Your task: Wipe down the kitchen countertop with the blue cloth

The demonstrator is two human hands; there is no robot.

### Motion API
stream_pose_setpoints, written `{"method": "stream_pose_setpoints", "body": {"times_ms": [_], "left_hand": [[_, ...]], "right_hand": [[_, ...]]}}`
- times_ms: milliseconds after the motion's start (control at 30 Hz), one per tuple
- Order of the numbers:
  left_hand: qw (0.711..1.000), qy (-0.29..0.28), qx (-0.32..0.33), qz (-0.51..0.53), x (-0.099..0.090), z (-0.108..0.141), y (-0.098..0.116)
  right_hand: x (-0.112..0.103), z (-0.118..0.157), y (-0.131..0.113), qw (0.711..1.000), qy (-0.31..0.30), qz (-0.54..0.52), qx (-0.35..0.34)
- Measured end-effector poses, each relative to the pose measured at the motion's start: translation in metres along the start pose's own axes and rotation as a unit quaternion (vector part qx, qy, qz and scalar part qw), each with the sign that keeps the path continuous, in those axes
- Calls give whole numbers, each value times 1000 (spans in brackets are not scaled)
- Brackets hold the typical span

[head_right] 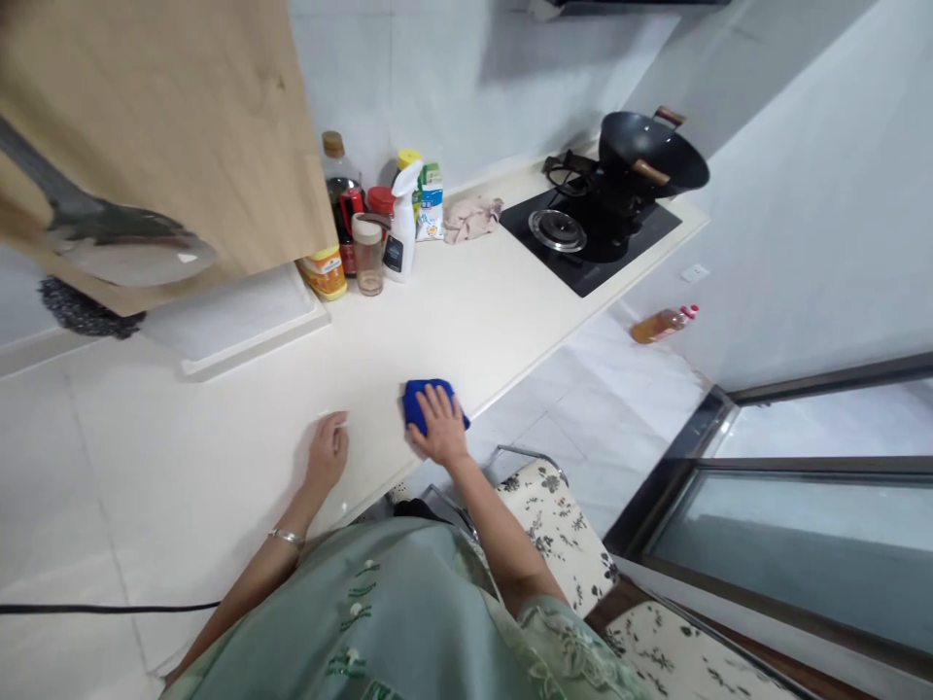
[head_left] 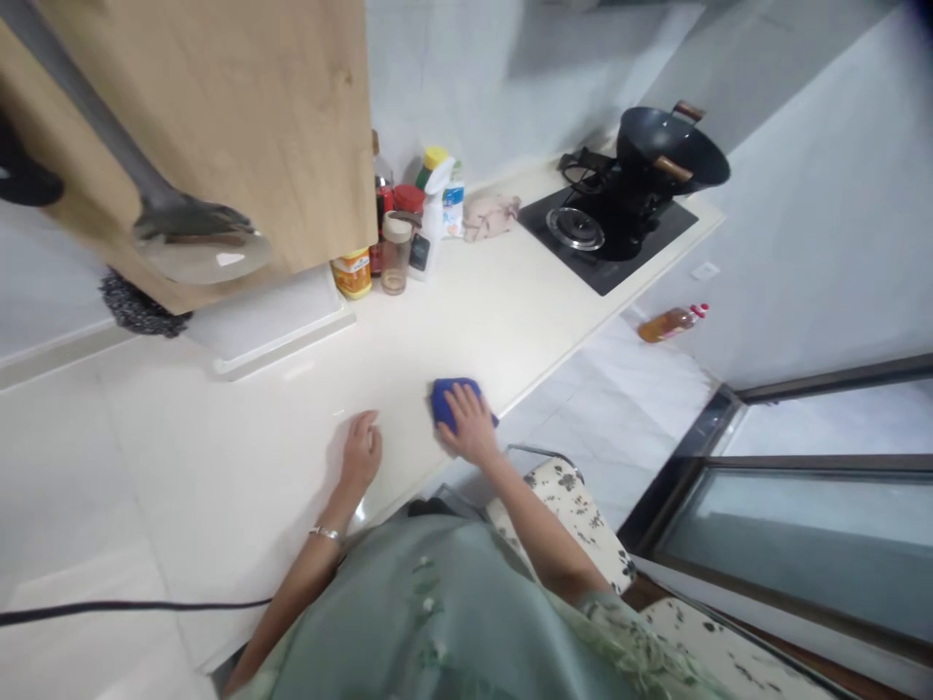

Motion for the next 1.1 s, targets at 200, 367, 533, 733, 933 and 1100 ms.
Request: {"method": "stream_pose_setpoints", "body": {"times_ms": [200,367,533,733,933,1100], "left_hand": [[978,110,-170,39,-82,77,-64],[963,94,-253,1,-92,146,-78],[968,28,-231,-100,-64,163,-65],[961,38,-227,-150,-56,160,-60],[957,62,-247,-141,-54,166,-55],[940,151,-289,-101,-48,190,-47]], "right_hand": [[-14,-3,75,979,17,26,203],[-4,2,37,966,35,23,255],[23,27,-83,995,-1,28,96],[38,46,-197,982,-77,28,-168],[37,41,-194,962,-67,20,-262],[31,17,-146,944,-47,32,-324]]}}
Point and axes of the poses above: each hand's wrist, its own z-axis away from the middle knuckle, its own x-axis out of the palm, y = z × x, the point moved 7 cm from there along -z, towards the middle knuckle, and after that the axes turned 14 degrees about -y, right-handed, at the moved point
